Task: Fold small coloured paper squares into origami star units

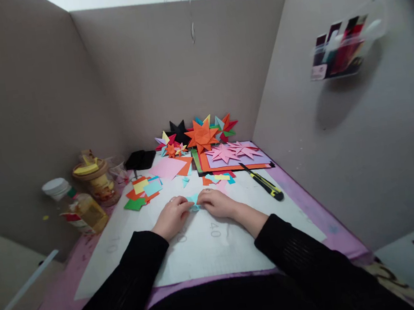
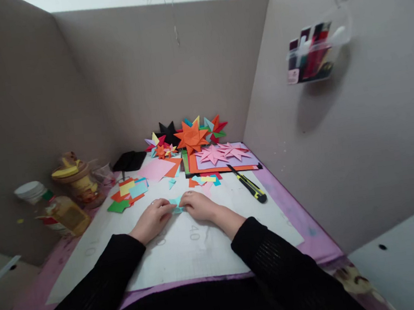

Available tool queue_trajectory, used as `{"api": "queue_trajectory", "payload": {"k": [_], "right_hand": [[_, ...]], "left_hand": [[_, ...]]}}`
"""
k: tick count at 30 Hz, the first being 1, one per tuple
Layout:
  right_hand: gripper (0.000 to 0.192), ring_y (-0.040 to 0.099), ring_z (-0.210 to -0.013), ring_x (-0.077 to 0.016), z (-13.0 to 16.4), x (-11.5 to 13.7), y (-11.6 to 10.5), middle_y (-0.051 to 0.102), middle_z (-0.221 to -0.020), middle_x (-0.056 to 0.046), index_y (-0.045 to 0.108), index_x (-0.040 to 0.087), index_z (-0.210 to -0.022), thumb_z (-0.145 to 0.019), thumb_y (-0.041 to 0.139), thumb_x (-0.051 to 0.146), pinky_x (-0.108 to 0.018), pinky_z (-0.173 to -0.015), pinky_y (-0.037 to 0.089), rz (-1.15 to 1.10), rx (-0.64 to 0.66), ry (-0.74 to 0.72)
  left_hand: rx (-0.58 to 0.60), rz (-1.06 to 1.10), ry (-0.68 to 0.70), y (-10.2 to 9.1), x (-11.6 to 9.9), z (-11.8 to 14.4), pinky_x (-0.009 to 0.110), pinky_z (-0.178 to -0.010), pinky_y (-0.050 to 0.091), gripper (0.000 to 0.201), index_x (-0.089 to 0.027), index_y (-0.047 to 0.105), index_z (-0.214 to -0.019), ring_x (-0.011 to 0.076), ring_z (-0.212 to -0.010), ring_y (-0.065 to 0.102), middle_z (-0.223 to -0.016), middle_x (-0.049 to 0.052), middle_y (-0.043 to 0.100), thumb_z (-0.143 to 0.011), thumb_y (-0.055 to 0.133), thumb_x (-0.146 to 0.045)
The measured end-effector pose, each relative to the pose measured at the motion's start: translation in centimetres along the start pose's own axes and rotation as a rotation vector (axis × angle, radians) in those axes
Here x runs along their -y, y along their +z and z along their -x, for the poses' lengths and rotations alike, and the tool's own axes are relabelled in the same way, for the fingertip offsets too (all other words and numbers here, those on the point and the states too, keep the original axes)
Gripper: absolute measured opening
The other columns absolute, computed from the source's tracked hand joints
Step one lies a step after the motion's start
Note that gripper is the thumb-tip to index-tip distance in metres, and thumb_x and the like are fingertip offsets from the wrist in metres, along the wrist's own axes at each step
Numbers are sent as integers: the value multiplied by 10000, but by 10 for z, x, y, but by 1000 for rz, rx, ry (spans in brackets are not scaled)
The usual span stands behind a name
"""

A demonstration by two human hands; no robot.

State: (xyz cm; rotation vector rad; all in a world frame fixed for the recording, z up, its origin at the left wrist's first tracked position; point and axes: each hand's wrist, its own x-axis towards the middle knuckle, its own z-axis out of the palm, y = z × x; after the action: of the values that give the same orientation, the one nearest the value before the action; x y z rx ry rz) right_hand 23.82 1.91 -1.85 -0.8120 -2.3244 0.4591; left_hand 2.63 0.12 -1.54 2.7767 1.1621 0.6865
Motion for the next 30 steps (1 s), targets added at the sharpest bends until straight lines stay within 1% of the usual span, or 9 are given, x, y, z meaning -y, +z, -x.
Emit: {"api": "queue_trajectory", "payload": {"k": [3,6,9,12,14,18,21,24,30], "right_hand": [[336,558,-843,-161,2,1,-2,628,-866,-56,638,153,-880,-684,449,-42,-306,-811,452,21,31,-3],[340,568,-858,-160,2,1,-2,644,-893,-61,647,156,-902,-703,448,-34,-302,-811,460,43,45,2],[345,568,-914,-166,1,5,0,664,-954,-59,658,171,-932,-726,456,-20,-319,-872,437,56,123,-99],[351,561,-952,-167,0,11,2,664,-1019,-59,658,171,-977,-743,466,-6,-321,-916,412,65,191,-196],[347,557,-970,-167,0,14,1,659,-1043,-67,658,170,-1001,-761,466,9,-317,-924,407,76,232,-222],[312,542,-1023,-173,3,13,-3,626,-1117,-93,653,182,-1048,-809,482,77,-313,-917,414,95,282,-211],[276,528,-1048,-175,4,10,-4,615,-1128,-96,655,198,-1046,-840,483,134,-321,-921,409,110,281,-213],[236,512,-1058,-184,2,9,-4,621,-1103,-82,673,224,-991,-841,502,159,-339,-924,398,139,243,-234],[201,545,-956,-169,-2,10,-5,663,-976,-63,673,219,-922,-839,503,153,-338,-910,389,117,267,-281]], "left_hand": [[-26,-16,29,0,-1,-7,313,-794,423,203,-205,661,-958,190,-897,517,-948,70,588,-815,526,-156],[-11,-45,71,-5,-1,-10,319,-782,409,170,-224,685,-864,191,-895,522,-921,57,608,-830,524,-181],[33,-53,97,-14,4,-7,320,-770,396,177,-237,689,-846,194,-891,527,-897,47,628,-837,519,-190],[115,32,101,-21,13,-2,294,-766,402,186,-221,685,-837,173,-852,541,-858,42,640,-850,500,-206],[149,120,77,-22,18,1,271,-769,411,186,-201,674,-844,156,-828,549,-850,44,638,-856,490,-223],[146,194,-10,-17,19,0,256,-753,418,198,-172,646,-813,149,-795,547,-813,46,616,-855,473,-260],[138,175,-83,-12,16,-3,256,-731,417,211,-163,625,-778,155,-773,541,-785,46,597,-848,457,-269],[137,140,-149,-8,12,-6,266,-738,413,214,-164,613,-775,165,-780,539,-789,50,592,-840,442,-275],[141,21,-248,-5,6,-9,276,-694,396,224,-168,594,-711,176,-740,529,-734,49,575,-817,425,-269]]}}
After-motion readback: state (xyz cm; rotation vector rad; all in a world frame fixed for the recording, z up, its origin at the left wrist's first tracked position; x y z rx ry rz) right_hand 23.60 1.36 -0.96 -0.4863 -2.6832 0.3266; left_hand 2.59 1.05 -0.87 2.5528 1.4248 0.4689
